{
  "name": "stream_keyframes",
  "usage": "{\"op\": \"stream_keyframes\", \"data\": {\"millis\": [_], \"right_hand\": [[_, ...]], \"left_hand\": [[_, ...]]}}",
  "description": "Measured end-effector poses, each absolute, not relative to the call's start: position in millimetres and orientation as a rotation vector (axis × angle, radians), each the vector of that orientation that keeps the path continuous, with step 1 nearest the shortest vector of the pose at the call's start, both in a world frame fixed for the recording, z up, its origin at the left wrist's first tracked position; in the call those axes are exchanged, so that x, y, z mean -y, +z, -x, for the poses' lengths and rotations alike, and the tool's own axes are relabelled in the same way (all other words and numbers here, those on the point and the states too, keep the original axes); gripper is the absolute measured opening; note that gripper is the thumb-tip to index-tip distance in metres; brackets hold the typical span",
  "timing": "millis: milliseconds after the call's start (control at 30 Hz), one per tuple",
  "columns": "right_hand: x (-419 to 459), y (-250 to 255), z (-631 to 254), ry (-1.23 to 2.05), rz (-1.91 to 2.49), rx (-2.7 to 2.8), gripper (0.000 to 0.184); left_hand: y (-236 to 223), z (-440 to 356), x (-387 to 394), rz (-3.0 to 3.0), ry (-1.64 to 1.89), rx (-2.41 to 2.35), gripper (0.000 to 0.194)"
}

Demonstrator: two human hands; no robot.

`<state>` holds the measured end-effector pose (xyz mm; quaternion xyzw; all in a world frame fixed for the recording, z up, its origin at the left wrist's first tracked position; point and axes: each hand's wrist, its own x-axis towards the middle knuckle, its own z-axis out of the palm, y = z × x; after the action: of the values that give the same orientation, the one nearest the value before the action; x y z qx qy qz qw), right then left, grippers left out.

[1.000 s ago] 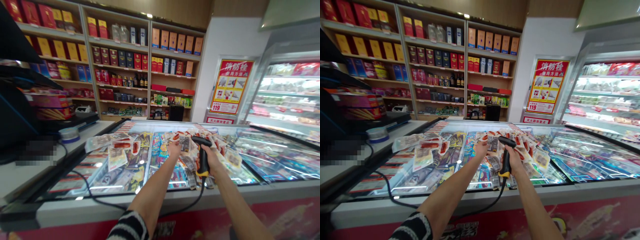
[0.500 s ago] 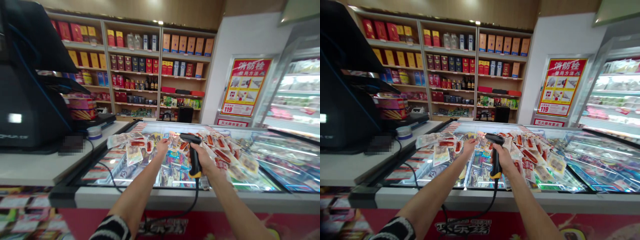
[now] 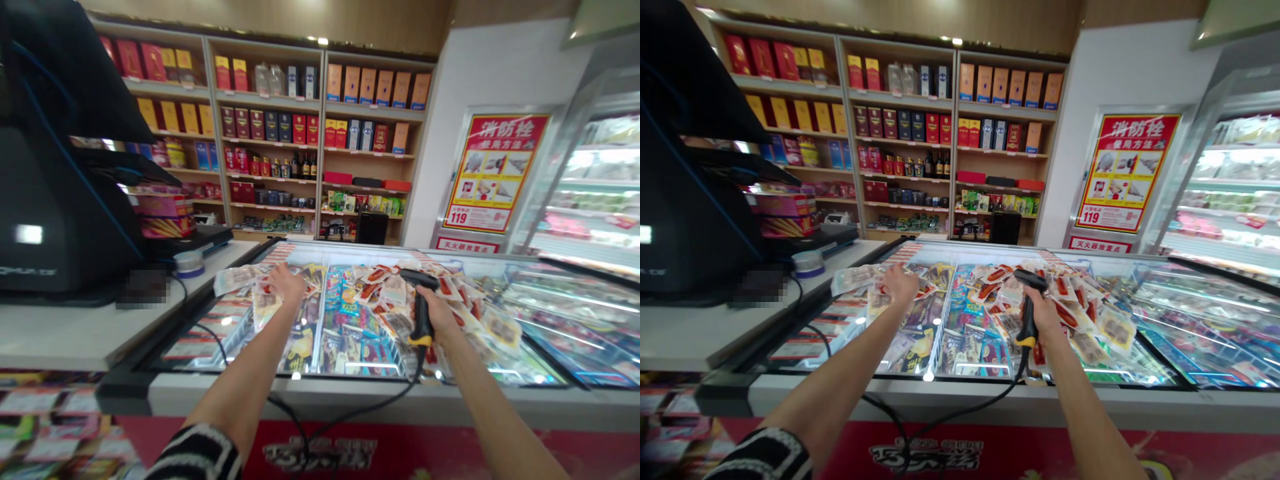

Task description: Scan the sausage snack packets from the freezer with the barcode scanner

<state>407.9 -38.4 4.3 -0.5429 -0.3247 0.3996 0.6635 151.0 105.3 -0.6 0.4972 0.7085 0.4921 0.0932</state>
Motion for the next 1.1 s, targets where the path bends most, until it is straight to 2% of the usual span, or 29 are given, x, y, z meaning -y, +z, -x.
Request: {"op": "stream_keyframes", "data": {"millis": [167, 300, 433, 633, 900, 1100], "right_hand": [[39.4, -3.7, -427.5, 0.901, 1.233, 0.669, 0.024], [41.9, -8.6, -428.7, 0.909, 1.231, 0.674, 0.025], [42.9, -10.4, -422.9, 0.942, 1.225, 0.695, 0.024], [46.4, -0.8, -398.9, 0.962, 1.222, 0.812, 0.026], [37.9, 8.2, -345.7, 1.047, 1.206, 1.002, 0.028], [33.8, 8.2, -325.9, 1.108, 1.200, 1.072, 0.025]], "left_hand": [[-12.7, -218.5, -96.6, -1.864, 1.155, -1.934, 0.034], [-32.2, -273.7, -89.5, -1.972, 0.868, -1.823, 0.042], [-41.6, -291.2, -85.7, -2.025, 0.796, -1.782, 0.044], [-42.3, -250.1, -94.4, -2.101, 0.888, -1.688, 0.023], [-42.1, -173.6, -93.9, -2.128, 1.120, -1.633, 0.018], [-36.5, -140.7, -91.2, -2.074, 1.159, -1.666, 0.020]]}}
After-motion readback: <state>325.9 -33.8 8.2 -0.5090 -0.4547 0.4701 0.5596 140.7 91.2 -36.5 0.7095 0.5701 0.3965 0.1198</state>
